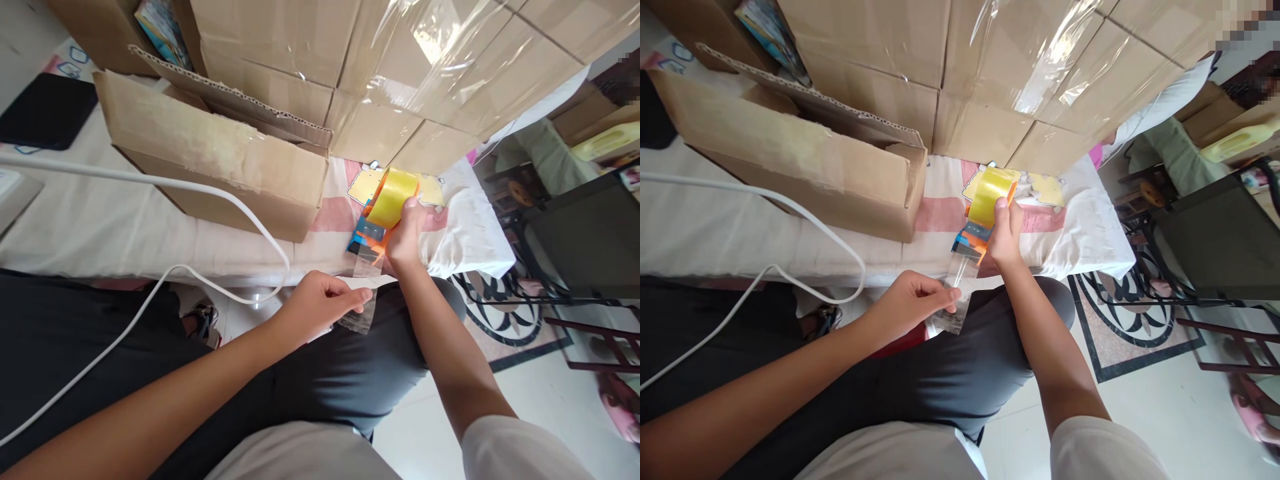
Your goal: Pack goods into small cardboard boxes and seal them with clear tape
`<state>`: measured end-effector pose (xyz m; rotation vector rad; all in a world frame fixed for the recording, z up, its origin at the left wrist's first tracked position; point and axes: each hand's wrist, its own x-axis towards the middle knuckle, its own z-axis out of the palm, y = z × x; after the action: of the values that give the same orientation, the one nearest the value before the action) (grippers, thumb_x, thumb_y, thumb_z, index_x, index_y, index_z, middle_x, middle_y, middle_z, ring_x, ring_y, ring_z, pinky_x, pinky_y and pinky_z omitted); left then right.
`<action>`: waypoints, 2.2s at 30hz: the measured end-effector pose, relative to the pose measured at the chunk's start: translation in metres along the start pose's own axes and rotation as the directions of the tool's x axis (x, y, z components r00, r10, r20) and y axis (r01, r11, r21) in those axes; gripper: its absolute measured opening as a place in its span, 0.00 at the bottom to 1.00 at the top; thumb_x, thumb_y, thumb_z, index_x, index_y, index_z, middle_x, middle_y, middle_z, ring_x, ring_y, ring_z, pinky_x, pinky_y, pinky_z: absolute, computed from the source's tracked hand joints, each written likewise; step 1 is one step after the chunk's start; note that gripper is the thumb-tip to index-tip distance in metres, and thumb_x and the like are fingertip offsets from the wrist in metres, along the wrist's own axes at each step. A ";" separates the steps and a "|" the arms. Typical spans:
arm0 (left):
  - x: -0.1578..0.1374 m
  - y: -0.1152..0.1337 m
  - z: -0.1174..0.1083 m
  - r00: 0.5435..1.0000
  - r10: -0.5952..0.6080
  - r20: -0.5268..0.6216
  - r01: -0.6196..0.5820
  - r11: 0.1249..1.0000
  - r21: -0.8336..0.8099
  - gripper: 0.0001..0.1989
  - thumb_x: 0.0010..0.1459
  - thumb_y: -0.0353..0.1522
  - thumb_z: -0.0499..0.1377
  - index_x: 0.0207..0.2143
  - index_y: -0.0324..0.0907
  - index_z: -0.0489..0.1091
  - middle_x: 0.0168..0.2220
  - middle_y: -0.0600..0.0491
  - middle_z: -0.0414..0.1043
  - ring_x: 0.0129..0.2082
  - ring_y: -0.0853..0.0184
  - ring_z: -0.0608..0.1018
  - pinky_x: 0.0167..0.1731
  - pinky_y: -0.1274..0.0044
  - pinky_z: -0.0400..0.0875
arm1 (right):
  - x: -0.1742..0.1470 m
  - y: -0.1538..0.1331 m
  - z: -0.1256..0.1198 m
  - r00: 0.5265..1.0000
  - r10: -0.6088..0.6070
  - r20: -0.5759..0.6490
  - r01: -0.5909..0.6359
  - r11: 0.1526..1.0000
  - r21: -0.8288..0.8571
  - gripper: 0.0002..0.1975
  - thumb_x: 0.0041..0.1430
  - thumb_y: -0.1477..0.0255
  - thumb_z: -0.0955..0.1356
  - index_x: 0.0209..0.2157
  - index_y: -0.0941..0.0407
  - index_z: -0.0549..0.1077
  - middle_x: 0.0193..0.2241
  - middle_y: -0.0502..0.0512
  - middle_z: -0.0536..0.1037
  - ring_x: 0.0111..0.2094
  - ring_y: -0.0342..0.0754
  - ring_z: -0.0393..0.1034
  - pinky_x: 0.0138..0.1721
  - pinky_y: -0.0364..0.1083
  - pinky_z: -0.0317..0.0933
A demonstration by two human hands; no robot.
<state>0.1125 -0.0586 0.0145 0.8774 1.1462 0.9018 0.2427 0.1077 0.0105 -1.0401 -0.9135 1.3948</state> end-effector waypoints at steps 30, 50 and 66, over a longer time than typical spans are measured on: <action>0.002 0.007 -0.009 0.991 -0.032 -0.128 0.058 0.978 0.202 0.24 0.54 0.51 0.61 0.21 0.41 0.76 0.15 0.59 0.49 0.18 0.73 0.54 0.22 0.74 0.43 | -0.003 -0.001 0.008 0.936 -0.337 0.098 0.345 0.935 -0.084 0.14 0.51 0.62 0.72 0.38 0.50 0.70 0.28 0.47 0.75 0.37 0.49 0.79 0.38 0.47 0.75; 0.008 0.007 -0.020 0.980 0.032 -0.197 0.014 0.973 0.230 0.24 0.56 0.48 0.59 0.18 0.40 0.71 0.16 0.59 0.47 0.18 0.74 0.53 0.21 0.75 0.45 | 0.007 0.005 0.002 0.895 -0.409 0.178 0.431 0.896 -0.110 0.15 0.57 0.57 0.69 0.38 0.53 0.72 0.30 0.50 0.79 0.34 0.50 0.80 0.43 0.50 0.76; 0.015 -0.005 -0.021 0.969 0.032 -0.246 0.062 0.929 0.365 0.28 0.57 0.54 0.58 0.18 0.41 0.69 0.18 0.58 0.46 0.21 0.72 0.53 0.24 0.74 0.45 | -0.002 0.001 0.008 0.917 -0.386 0.100 0.391 0.920 -0.031 0.22 0.61 0.50 0.67 0.40 0.55 0.75 0.29 0.51 0.77 0.31 0.47 0.78 0.38 0.47 0.75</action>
<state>0.0956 -0.0443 0.0009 1.0797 1.5744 0.8094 0.2353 0.1056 0.0123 -0.7810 -1.1586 1.0945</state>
